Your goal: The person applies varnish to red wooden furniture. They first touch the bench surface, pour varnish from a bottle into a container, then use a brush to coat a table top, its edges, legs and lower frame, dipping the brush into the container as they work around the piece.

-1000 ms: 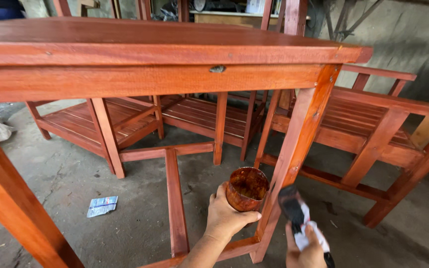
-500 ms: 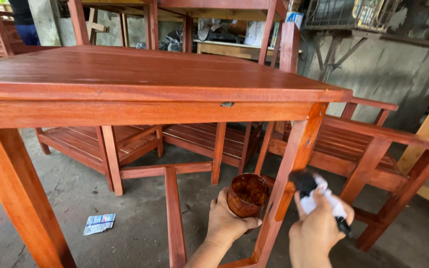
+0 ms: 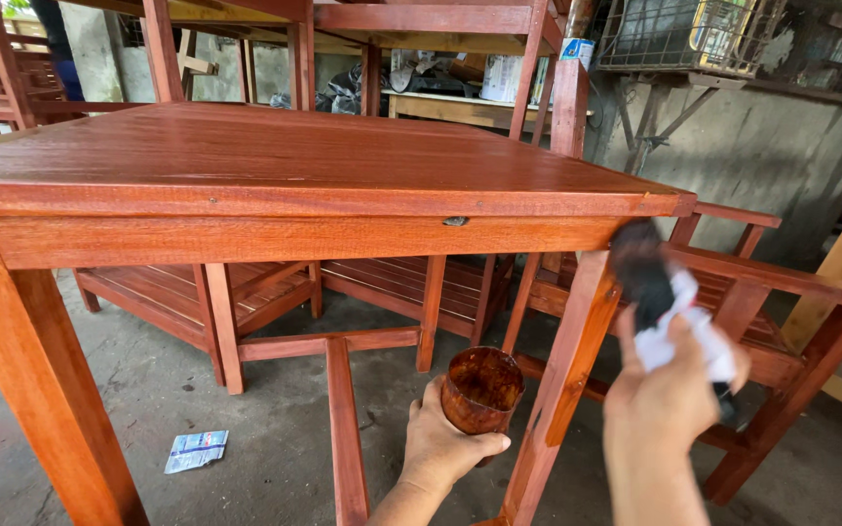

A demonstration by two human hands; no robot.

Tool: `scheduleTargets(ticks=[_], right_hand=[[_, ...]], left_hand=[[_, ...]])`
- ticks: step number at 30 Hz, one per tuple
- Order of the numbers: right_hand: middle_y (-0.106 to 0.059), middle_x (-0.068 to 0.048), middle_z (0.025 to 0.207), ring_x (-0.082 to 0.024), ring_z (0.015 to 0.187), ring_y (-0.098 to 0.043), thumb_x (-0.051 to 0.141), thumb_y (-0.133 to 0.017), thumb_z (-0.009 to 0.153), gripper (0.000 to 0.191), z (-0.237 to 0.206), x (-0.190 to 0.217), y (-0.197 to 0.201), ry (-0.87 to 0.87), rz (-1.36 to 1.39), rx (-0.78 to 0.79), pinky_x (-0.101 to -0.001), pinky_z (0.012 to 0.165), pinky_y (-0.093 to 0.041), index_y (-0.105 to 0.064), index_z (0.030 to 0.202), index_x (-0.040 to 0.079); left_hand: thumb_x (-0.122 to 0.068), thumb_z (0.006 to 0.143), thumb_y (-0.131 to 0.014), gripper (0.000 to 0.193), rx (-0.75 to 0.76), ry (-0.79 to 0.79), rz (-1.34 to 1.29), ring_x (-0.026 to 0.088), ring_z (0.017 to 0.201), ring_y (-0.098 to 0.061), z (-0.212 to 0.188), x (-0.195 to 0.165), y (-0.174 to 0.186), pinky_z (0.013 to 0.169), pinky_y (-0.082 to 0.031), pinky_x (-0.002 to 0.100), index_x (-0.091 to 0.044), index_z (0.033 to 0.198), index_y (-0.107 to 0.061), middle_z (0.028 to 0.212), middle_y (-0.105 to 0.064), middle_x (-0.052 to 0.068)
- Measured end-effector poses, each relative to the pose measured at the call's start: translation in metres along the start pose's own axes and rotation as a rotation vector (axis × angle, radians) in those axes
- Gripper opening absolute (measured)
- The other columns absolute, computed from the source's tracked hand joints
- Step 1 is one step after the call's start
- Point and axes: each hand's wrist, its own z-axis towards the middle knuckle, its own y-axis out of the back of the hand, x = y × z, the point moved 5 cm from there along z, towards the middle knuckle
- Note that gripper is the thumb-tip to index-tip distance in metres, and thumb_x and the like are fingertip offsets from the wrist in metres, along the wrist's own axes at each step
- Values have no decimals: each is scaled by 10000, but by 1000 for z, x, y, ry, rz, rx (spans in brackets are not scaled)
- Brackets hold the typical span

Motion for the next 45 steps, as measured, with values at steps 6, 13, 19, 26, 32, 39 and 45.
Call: scheduleTargets(ticks=[6,13,19,26,32,39,45], right_hand=[[-626,-91,1203,-308,1155,-705,-26,-630,978,298,-14,12,19,-8,-50,-31,-586,900,-609,-455,1154,140],[-631,-119,1180,-289,1113,-725,-53,-647,986,301,-2,-15,33,-14,39,49,-580,890,-623,-483,1175,114],[-607,-152,1130,-338,1055,-697,-59,-625,956,282,-64,-59,150,-56,-261,-112,-580,821,-597,-454,1149,55],[-634,-197,1106,-365,1009,-711,-67,-619,909,316,-115,-92,257,-217,-418,-303,-588,803,-593,-437,1138,51],[-636,-212,1117,-358,998,-712,-73,-637,923,284,-143,-98,300,-291,-553,-370,-590,782,-599,-454,1128,-2],[-661,-209,1071,-341,968,-710,-39,-651,924,279,-157,-89,351,-382,-673,-479,-555,728,-609,-474,1136,1],[-667,-105,1143,-309,999,-721,36,-681,951,313,-123,-102,313,-466,-507,-308,-527,731,-617,-470,1160,136]], left_hand=[[-332,471,-928,1118,-18,-59,-33,262,1302,-517,4,2,0,1091,-508,386,-182,1455,-418,1338,-511,102],[-351,436,-950,1111,-123,-162,-3,302,1264,-540,8,9,-9,1066,-502,399,-134,1413,-465,1301,-594,127],[-332,424,-944,1124,-90,-113,-30,306,1231,-577,10,32,-25,1057,-512,372,-138,1419,-459,1316,-549,152],[-346,433,-949,1153,-87,-82,42,322,1246,-561,6,76,-46,1065,-503,372,-119,1438,-430,1324,-536,173],[-340,440,-948,1145,-107,-84,46,321,1280,-534,-1,103,-45,1074,-500,389,-108,1437,-435,1336,-546,167],[-337,474,-932,1150,-40,63,59,297,1288,-538,-15,127,-53,1088,-498,389,-156,1475,-396,1384,-489,144],[-364,448,-953,1174,-105,9,82,320,1279,-537,-17,143,-60,1081,-490,400,-135,1470,-422,1367,-515,165]])
